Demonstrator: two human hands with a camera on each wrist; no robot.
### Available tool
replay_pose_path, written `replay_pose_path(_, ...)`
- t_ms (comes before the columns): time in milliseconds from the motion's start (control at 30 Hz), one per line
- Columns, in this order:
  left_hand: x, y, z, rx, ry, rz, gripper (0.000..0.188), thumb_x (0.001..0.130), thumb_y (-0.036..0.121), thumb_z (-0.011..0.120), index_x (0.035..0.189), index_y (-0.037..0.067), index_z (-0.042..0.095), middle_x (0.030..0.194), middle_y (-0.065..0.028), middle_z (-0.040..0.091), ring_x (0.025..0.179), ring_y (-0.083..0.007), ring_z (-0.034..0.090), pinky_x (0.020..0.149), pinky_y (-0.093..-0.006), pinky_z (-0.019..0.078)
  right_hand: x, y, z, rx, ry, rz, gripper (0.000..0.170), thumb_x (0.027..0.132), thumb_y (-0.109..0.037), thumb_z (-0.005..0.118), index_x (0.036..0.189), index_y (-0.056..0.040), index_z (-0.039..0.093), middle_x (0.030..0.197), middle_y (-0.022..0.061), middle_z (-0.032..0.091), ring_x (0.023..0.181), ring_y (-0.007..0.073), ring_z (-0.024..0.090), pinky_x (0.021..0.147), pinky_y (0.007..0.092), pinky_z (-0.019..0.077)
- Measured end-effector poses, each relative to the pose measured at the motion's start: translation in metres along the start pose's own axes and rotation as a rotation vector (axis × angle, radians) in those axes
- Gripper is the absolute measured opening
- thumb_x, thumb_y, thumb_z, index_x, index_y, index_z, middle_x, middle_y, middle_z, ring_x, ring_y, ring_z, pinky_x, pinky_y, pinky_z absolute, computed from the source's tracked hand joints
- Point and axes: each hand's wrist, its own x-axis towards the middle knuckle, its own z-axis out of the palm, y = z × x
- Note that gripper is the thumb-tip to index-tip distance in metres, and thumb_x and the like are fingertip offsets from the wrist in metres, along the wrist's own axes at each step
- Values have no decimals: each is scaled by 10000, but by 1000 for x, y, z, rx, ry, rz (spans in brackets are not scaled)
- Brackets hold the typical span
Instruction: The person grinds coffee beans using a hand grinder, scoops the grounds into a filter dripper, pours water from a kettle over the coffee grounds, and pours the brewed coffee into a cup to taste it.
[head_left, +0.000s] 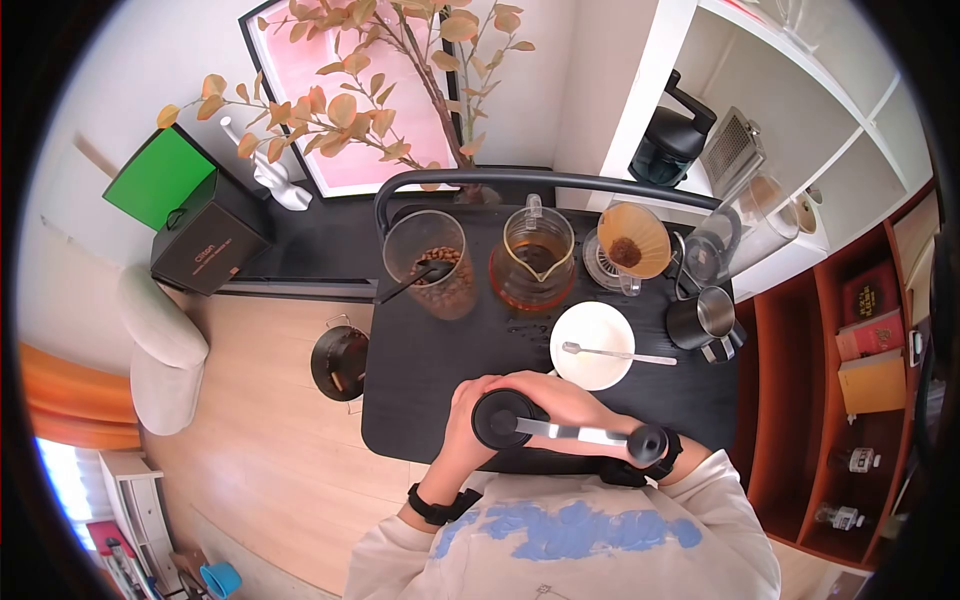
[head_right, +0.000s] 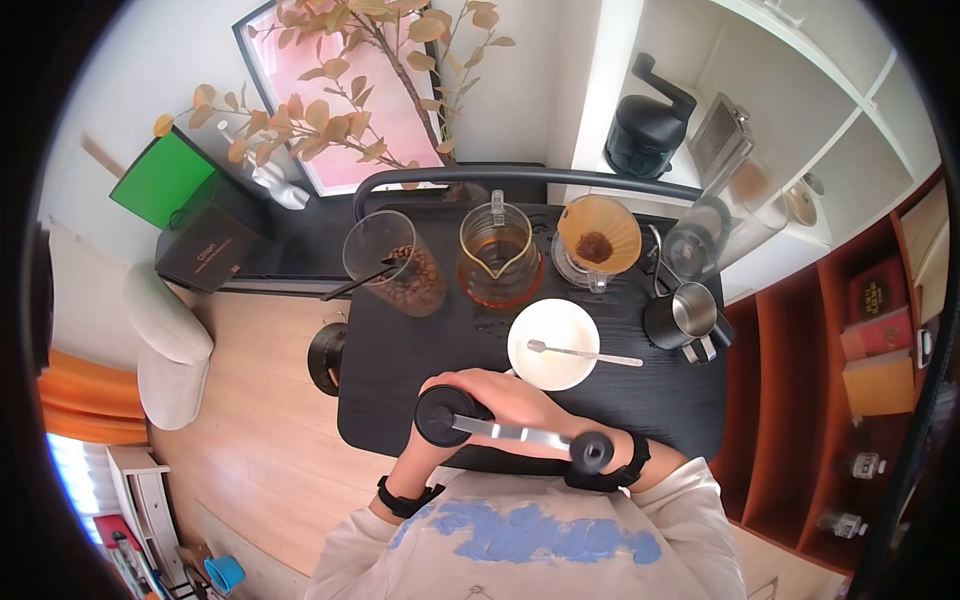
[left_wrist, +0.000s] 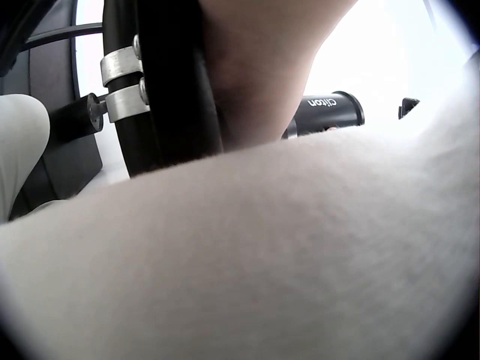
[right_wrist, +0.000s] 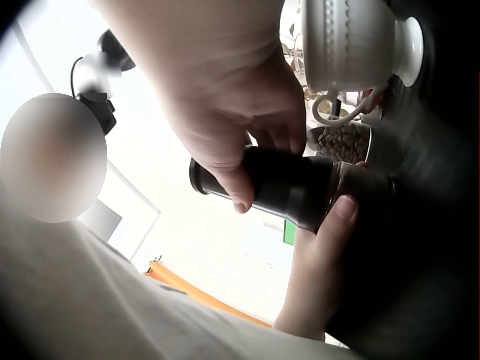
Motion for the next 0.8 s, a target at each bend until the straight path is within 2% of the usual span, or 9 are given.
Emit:
replay_pose_path(133,3,-9,-1,122,-63,89,483,603,173,725,1028,31,544,1013,-115,575,948,-306,524,876,-399,379,-6,15,30,-187,277,50,603,600,-77,759,1132,-59,475,996,112,473,971,286,476,845,347,408)
replay_pose_path(167,5,-12,0,163,-106,117,472,599,172,725,1014,31,553,1005,-116,574,946,-305,523,876,-399,378,-4,17,37,-251,358,-46,655,580,-69,771,1147,-56,443,946,114,427,924,287,455,814,355,411)
replay_pose_path(267,4,-11,1,14,-88,14,422,596,172,723,965,37,571,981,-105,578,932,-305,526,871,-398,378,1,11,45,-145,481,-87,626,605,-62,747,1159,-73,458,978,117,432,924,293,465,833,360,412)
replay_pose_path(400,2,-11,1,-69,-72,-48,404,591,169,722,945,47,571,963,-91,581,916,-305,528,864,-398,380,-1,10,33,-106,390,-121,646,650,-54,717,1212,-68,398,1097,136,410,997,284,474,834,345,434)
replay_pose_path(467,-3,-22,5,55,-50,27,392,606,184,712,947,59,564,952,-79,585,904,-299,531,860,-395,378,-2,7,15,253,-14,35,651,691,-32,669,1253,-58,342,1203,155,380,1063,272,478,802,313,465)
replay_pose_path(500,-2,-21,7,53,-52,29,392,606,184,712,947,59,564,952,-79,585,904,-299,531,860,-395,378,-4,4,7,250,-92,85,696,706,-18,650,1306,-42,299,1294,154,391,1191,275,426,950,342,379)
replay_pose_path(600,4,-8,5,-49,14,78,388,623,202,702,958,62,565,958,-82,580,908,-289,530,865,-391,370,0,-3,-6,101,-153,45,630,704,-30,662,1263,-60,373,1238,137,462,1139,281,473,937,351,394)
replay_pose_path(667,3,-6,1,123,-29,149,370,642,208,689,959,63,567,968,-76,574,919,-281,528,871,-390,360,0,-5,-2,58,-84,41,578,691,-43,684,1210,-64,431,1181,120,509,1088,282,509,911,361,414)
replay_pose_path(800,5,-5,-1,88,-95,165,374,635,202,693,960,66,567,977,-72,568,924,-277,524,878,-388,351,2,-1,6,-72,54,-95,587,645,-34,710,1170,-88,453,1096,95,522,983,281,542,789,365,453)
